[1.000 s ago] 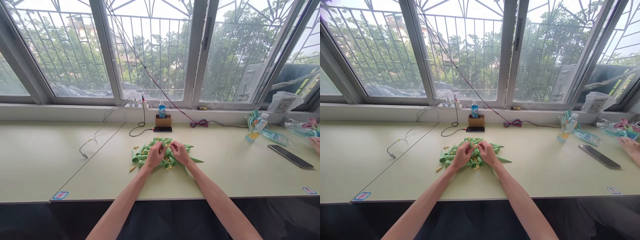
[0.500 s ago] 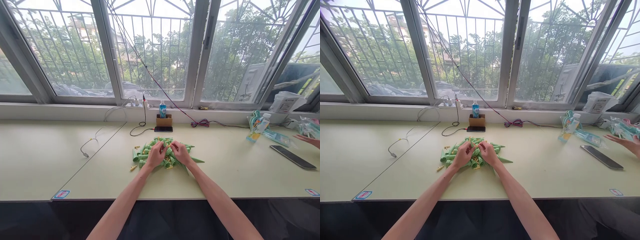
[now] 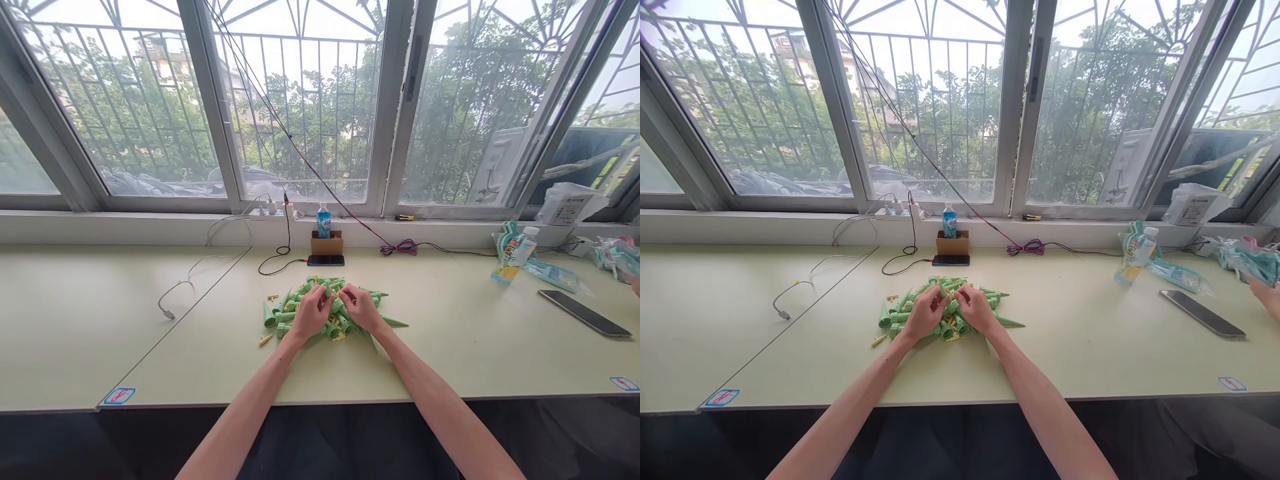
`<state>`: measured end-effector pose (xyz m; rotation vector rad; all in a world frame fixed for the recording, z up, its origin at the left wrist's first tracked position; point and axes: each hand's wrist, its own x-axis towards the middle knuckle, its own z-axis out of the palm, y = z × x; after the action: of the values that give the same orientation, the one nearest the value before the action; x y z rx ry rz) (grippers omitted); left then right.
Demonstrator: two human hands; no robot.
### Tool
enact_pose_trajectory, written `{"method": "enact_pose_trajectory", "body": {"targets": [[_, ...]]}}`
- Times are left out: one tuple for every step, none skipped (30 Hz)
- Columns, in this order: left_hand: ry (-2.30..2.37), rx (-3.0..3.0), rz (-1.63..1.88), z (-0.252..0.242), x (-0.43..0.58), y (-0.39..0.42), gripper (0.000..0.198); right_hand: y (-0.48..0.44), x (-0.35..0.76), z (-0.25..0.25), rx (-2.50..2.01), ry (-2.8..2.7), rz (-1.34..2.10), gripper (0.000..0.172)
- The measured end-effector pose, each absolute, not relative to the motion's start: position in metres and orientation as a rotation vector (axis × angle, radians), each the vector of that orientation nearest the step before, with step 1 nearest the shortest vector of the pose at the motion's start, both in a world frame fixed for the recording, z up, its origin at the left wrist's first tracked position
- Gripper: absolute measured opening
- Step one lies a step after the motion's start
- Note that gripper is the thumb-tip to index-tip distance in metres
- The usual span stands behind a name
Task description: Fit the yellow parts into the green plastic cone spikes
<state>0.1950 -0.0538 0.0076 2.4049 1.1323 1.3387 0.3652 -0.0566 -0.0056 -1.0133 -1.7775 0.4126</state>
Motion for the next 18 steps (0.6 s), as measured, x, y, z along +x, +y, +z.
{"method": "enact_pose_trajectory", "body": {"targets": [[1.126,2.406,1.339,0.0077,0.1949,-0.0540,0.024,-0.0563,0.3653,-0.0055,-1.018,-1.779,0.405,0.033],[1.121,2.405,1.339,0.0078,0.1949,-0.0540,0.025,-0.0561,0.3654,-0.0054,-1.022,-1.778,0.399,0.034],[1.119,2.404,1.339,0.0077,0.1948,-0.0539,0.026,-0.0562,0.3654,-0.0052,-1.025,-1.777,0.397,0.034],[1.119,2.401,1.340,0.0076,0.1947,-0.0537,0.026,-0.0563,0.3653,-0.0050,-1.027,-1.774,0.399,0.034],[1.120,2.399,1.340,0.0074,0.1946,-0.0534,0.026,-0.0566,0.3651,-0.0047,-1.026,-1.771,0.405,0.033],[1.122,2.397,1.339,0.0071,0.1946,-0.0530,0.026,-0.0570,0.3649,-0.0045,-1.022,-1.769,0.414,0.031],[1.124,2.396,1.340,0.0068,0.1945,-0.0526,0.026,-0.0574,0.3647,-0.0043,-1.017,-1.769,0.424,0.029],[1.126,2.395,1.342,0.0065,0.1944,-0.0523,0.026,-0.0578,0.3645,-0.0041,-1.011,-1.770,0.434,0.028],[1.126,2.395,1.341,0.0063,0.1943,-0.0521,0.026,-0.0583,0.3643,-0.0039,-1.006,-1.773,0.440,0.027],[1.127,2.395,1.341,0.0062,0.1943,-0.0519,0.025,-0.0586,0.3642,-0.0038,-1.003,-1.776,0.444,0.026],[1.129,2.395,1.340,0.0061,0.1942,-0.0519,0.025,-0.0589,0.3641,-0.0037,-1.002,-1.780,0.445,0.026],[1.131,2.397,1.338,0.0062,0.1941,-0.0519,0.025,-0.0590,0.3642,-0.0036,-1.004,-1.783,0.444,0.025],[1.134,2.400,1.331,0.0062,0.1940,-0.0520,0.024,-0.0590,0.3642,-0.0036,-1.005,-1.784,0.440,0.025],[1.136,2.404,1.324,0.0064,0.1939,-0.0522,0.024,-0.0588,0.3643,-0.0037,-1.006,-1.785,0.435,0.025],[1.138,2.408,1.319,0.0066,0.1938,-0.0524,0.023,-0.0585,0.3644,-0.0038,-1.006,-1.787,0.430,0.025],[1.139,2.412,1.315,0.0068,0.1937,-0.0526,0.023,-0.0581,0.3644,-0.0039,-1.006,-1.789,0.424,0.025],[1.139,2.415,1.311,0.0070,0.1937,-0.0528,0.023,-0.0576,0.3645,-0.0040,-1.008,-1.790,0.416,0.026],[1.139,2.417,1.308,0.0071,0.1936,-0.0530,0.023,-0.0571,0.3645,-0.0042,-1.013,-1.791,0.408,0.027]]}}
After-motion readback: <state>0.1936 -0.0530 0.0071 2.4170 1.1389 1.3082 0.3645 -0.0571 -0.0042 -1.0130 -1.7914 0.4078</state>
